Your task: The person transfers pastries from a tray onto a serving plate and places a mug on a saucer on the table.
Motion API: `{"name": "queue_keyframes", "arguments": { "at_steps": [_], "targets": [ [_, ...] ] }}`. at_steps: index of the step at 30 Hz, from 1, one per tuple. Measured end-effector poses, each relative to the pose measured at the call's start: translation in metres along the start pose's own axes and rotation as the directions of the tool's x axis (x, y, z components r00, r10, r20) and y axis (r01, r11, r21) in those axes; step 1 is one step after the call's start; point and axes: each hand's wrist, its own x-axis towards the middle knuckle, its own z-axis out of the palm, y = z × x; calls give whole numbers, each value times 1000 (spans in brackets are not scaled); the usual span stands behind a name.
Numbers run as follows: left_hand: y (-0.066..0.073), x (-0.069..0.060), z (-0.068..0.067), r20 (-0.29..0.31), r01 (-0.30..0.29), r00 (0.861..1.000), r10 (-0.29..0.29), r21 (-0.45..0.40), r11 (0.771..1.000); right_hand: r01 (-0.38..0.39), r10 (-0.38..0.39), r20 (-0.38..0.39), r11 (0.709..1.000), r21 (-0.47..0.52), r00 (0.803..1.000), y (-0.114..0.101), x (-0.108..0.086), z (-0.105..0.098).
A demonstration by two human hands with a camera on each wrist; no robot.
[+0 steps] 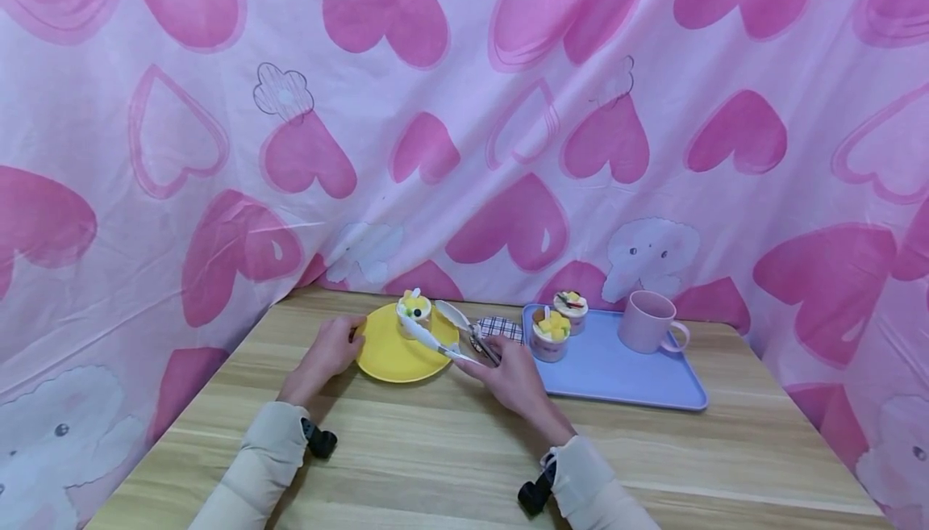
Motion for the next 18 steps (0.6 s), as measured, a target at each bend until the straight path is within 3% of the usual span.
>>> {"name": "queue_keyframes", "arguments": {
  "at_steps": [8, 14, 18],
  "targets": [
    [-1, 0, 1, 15, 14, 1000, -14, -9, 1000, 33, -33, 4, 999, -19, 999, 8, -8, -10],
    [-1, 1, 0, 12, 14, 1000, -14, -1, 1000, -16, 18, 18, 997, -72, 1000, 10, -13, -15],
    [0, 1, 0, 10, 12, 1000, -12, 3, 1000, -39, 40, 22, 998, -43, 999, 11, -18, -21]
  ]
}}
